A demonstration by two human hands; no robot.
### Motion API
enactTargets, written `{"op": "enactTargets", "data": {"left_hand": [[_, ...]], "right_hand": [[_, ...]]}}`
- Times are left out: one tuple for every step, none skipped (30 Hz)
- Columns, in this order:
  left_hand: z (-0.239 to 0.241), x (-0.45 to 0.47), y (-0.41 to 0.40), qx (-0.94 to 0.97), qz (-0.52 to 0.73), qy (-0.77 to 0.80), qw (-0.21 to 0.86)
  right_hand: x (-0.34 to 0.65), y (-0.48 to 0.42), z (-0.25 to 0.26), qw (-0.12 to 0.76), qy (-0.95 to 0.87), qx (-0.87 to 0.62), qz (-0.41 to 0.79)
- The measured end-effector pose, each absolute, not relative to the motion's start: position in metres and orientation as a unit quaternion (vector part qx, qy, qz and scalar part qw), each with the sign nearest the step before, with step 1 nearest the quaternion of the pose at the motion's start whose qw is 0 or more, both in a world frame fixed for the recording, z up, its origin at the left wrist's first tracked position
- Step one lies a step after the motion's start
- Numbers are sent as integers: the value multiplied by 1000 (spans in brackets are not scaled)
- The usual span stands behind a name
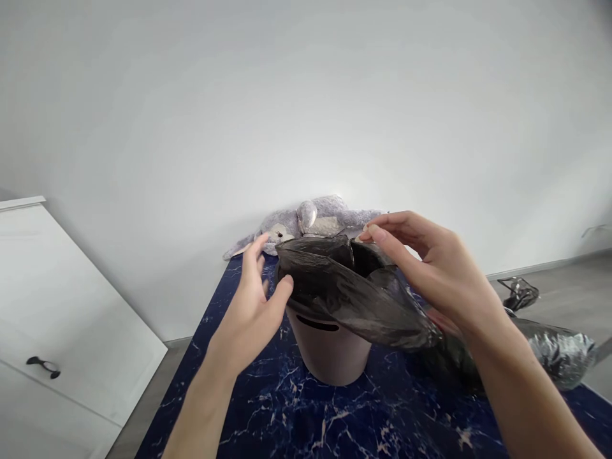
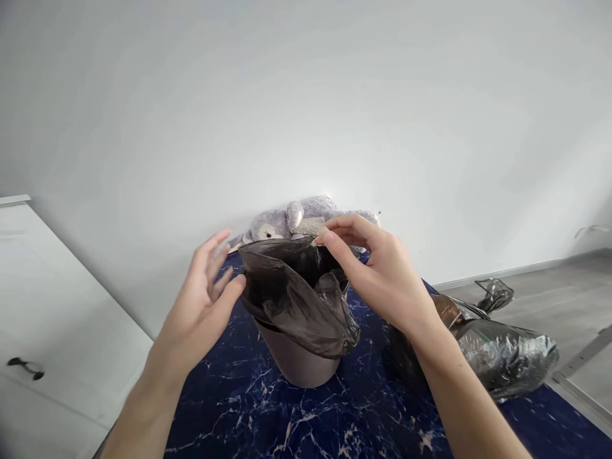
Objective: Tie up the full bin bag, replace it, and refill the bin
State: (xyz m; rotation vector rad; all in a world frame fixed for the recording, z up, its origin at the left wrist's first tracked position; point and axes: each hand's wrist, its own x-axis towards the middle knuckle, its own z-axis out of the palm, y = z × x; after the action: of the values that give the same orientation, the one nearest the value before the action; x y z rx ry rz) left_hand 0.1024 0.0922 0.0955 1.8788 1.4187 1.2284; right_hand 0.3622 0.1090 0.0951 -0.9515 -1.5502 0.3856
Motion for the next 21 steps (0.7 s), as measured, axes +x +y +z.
{"op": "enactTargets", "data": {"left_hand": [[96, 106, 88, 706, 468, 503, 172], [96, 111, 85, 725, 479, 483, 110], [96, 116, 82, 745, 477, 463, 59], [96, 121, 81, 767, 461, 446, 22], [95, 125, 81, 790, 438, 429, -3], [94, 128, 83, 813, 413, 409, -17], [93, 130, 86, 833, 395, 386, -26], [92, 130, 89, 848, 388, 360, -33], [92, 129, 92, 857, 392, 333, -39], [92, 127, 95, 861, 402, 308, -42], [93, 123, 96, 863, 414, 287, -40], [95, 119, 97, 864, 424, 269, -33], [98, 113, 97, 866, 430, 253, -22], [101, 107, 95, 870, 429, 243, -6], [106, 101, 93, 875, 421, 238, 13], [111, 94, 91, 881, 406, 239, 33], [115, 88, 88, 888, 383, 247, 53], [120, 81, 86, 896, 352, 262, 75], [124, 75, 84, 902, 313, 283, 96], [126, 68, 82, 904, 269, 312, 113], [128, 63, 82, 903, 224, 346, 124]], "right_hand": [[363, 109, 96, 592, -678, -399, 173], [363, 108, 97, 584, -691, -387, 179], [362, 106, 98, 574, -704, -376, 183], [362, 105, 99, 561, -718, -369, 183], [361, 102, 100, 549, -730, -366, 178], [360, 100, 100, 537, -740, -367, 172], [360, 98, 100, 529, -746, -369, 168], [359, 96, 100, 525, -748, -370, 168], [359, 94, 100, 527, -747, -367, 170], [359, 92, 100, 533, -743, -364, 175], [360, 91, 100, 539, -738, -363, 180], [361, 91, 100, 540, -737, -363, 185], [362, 90, 101, 533, -739, -366, 189], [364, 90, 101, 517, -746, -371, 194], [366, 90, 102, 494, -758, -378, 199], [368, 89, 103, 464, -772, -385, 203], [369, 89, 103, 431, -787, -391, 202], [370, 88, 104, 399, -802, -397, 199], [371, 87, 105, 371, -814, -404, 192], [372, 85, 105, 348, -823, -412, 181], [373, 83, 105, 332, -828, -422, 164]]}}
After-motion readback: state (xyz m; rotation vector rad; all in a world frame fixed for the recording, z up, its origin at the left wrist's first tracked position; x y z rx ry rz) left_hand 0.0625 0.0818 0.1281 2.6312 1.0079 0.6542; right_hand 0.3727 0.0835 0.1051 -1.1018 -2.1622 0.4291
